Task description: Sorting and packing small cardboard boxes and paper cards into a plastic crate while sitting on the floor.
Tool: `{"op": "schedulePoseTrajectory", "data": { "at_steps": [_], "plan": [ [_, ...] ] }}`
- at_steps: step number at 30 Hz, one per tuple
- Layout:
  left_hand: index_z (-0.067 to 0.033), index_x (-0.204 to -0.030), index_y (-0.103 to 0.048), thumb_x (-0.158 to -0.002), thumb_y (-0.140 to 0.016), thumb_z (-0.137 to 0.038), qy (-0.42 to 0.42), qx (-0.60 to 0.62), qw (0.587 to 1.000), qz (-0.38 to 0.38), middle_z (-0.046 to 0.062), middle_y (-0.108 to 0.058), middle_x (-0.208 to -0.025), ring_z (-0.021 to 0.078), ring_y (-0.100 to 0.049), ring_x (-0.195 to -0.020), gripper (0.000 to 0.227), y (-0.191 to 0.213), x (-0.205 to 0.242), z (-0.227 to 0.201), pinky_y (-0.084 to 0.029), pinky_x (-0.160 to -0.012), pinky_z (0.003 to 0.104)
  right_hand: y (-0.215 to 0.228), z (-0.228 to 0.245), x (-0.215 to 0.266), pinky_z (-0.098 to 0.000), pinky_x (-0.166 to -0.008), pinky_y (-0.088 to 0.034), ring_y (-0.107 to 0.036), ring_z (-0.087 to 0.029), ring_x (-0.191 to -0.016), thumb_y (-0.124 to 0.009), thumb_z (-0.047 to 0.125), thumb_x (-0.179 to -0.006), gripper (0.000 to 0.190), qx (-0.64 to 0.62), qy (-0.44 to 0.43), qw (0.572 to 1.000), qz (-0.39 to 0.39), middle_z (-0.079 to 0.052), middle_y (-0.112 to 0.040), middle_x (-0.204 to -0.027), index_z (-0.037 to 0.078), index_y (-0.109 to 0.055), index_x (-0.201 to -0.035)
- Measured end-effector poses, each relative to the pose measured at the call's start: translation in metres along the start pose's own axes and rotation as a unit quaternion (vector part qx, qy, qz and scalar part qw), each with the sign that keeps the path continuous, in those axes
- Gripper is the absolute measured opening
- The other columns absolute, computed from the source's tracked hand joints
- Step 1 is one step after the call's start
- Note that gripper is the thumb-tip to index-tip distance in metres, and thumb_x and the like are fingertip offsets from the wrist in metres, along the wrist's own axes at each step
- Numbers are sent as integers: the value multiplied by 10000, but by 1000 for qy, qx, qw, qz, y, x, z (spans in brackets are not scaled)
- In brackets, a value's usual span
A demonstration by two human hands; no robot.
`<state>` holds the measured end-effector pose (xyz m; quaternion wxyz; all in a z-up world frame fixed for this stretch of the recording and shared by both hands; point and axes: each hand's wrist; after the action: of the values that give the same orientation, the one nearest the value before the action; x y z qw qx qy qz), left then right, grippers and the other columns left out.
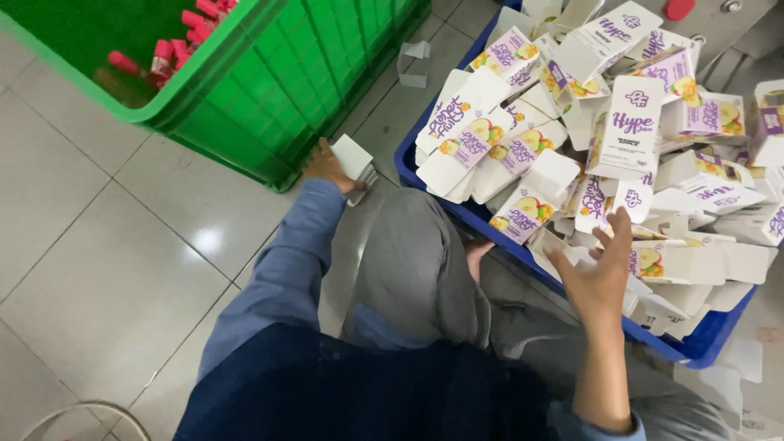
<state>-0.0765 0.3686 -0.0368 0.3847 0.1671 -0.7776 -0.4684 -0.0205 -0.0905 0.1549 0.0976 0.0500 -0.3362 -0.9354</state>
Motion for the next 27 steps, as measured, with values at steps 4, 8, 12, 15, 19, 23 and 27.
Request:
{"op": "schedulePoseTrajectory", "data": {
  "at_steps": [4,8,12,15,19,23,27],
  "plan": [
    [101,-1551,-159,-557,-938,-453,-4,-59,998,-16,330,-464,-1463,488,-532,-1330,1379,-42,-60,31,-451,-1074,614,5,-39,33,-628,-1005,-458,-482,-585,-1302,-870,-31,-760,1063,-35,6,999,-6,-423,-386,-1472,-128,-201,-1581],
    [96,-1532,-264,-527,-992,-519,8,-105,994,-2,266,-384,-1538,425,-487,-1340,1385,-30,-34,26,-462,-1062,522,2,-72,57,-512,-993,-470,-531,-430,-1278,-780,-34,-749,953,-62,-2,998,-8,-302,-427,-1500,-42,-272,-1555],
    [48,-1605,-70,-534,-992,-522,22,-65,997,-22,276,-270,-1591,462,-359,-1440,1524,-35,-20,23,-326,-1152,614,-10,-83,68,-517,-1003,-464,-556,-383,-1267,-785,17,-750,945,-83,-26,996,3,-272,-452,-1474,-30,-281,-1548],
    [101,-1542,-193,-554,-998,-420,15,2,996,-93,285,-439,-1442,443,-501,-1296,1377,-45,-21,27,-452,-1070,503,-15,-78,72,-482,-1008,-458,-566,-361,-1266,-788,17,-740,926,-78,-34,996,2,-253,-488,-1463,-34,-318,-1537],
    [115,-1465,-379,-548,-1012,-427,-8,31,993,-114,292,-495,-1392,445,-533,-1248,1240,-52,-29,36,-466,-1060,487,-6,-73,76,-496,-1019,-453,-566,-368,-1277,-764,-7,-755,895,-96,-29,995,0,-259,-482,-1455,-32,-320,-1531],
    [107,-1457,-404,-572,-992,-396,-19,42,994,-100,291,-514,-1394,434,-544,-1264,1175,-43,-22,36,-478,-1059,465,5,-65,81,-460,-1015,-445,-566,-356,-1273,-731,-48,-764,856,-106,-22,994,-14,-247,-488,-1467,-38,-335,-1523],
    [106,-1477,-394,-615,-965,-398,-10,32,995,-99,296,-518,-1415,422,-561,-1266,1150,-40,-22,36,-487,-1069,441,11,-53,83,-494,-1036,-440,-550,-398,-1313,-735,-61,-772,797,-71,-33,997,-12,-273,-482,-1456,-66,-375,-1483]
  ]
}}
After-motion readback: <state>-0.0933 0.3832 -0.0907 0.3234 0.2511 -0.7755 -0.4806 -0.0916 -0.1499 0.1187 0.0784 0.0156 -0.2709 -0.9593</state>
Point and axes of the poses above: each hand's wrist, its own x-axis away from the middle knuckle, its own y-axis out of the back of the hand, z = x × y
